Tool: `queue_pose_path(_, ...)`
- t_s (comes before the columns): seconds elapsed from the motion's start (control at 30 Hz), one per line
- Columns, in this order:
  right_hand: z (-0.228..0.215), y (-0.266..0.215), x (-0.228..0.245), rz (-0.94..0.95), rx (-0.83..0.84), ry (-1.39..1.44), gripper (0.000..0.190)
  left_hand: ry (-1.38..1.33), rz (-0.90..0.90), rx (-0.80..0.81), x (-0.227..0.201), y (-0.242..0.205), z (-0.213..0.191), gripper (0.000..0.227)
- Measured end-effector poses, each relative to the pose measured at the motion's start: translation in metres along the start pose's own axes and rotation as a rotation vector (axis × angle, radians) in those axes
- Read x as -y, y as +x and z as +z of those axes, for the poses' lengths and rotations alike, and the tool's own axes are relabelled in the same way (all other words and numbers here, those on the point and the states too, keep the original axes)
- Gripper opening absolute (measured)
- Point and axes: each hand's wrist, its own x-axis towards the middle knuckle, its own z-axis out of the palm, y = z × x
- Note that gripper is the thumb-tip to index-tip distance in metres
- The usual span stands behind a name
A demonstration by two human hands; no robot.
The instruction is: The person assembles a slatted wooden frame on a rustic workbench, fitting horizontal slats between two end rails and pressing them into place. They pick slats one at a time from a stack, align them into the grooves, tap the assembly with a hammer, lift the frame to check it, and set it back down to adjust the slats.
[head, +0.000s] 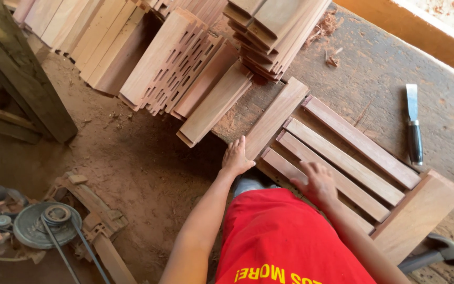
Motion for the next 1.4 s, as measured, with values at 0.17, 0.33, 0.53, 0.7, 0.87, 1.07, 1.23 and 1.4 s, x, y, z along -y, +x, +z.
queue_pose_path(0.17, -0.064, 0.042, -0.097, 0.158, -0.606, -0.358, 0.036, -0.033, -0.021, -0.011, 0.008, 0.005, 0.012, 0.108)
queue_pose_path(0.33, -0.122, 0.061, -0.175, 0.706, -0.014, -0.001, 0.059, -0.013, 0.036, -0.098, 0.007, 0.006, 0.027, 0.105)
queue_pose_path(0.53, -0.131, 0.064, -0.173, 0.734, -0.001, -0.023, 0.058, -0.025, 0.029, -0.106, 0.011, 0.007, 0.036, 0.105)
queue_pose_path(0.7, -0.125, 0.066, -0.23, 0.804, 0.077, 0.002, 0.032, -0.048, 0.072, -0.21, 0.019, 0.01, 0.052, 0.102)
queue_pose_path(0.87, -0.175, 0.033, -0.183, 0.833, -0.124, 0.315, 0.032, -0.059, 0.069, -0.161, 0.02, 0.011, 0.052, 0.107)
queue_pose_path(1.07, -0.179, -0.026, -0.055, 0.441, -0.027, 1.016, 0.029, -0.08, 0.066, -0.208, 0.027, 0.015, 0.036, 0.092)
queue_pose_path(1.23, -0.144, -0.061, 0.019, 0.457, 0.204, 1.02, 0.021, -0.032, 0.05, -0.426, 0.029, 0.0, 0.043, 0.106)
queue_pose_path(1.4, -0.153, -0.067, 0.088, 0.537, 0.359, 1.034, 0.056, -0.119, 0.113, -0.197, 0.008, -0.072, 0.084, 0.042)
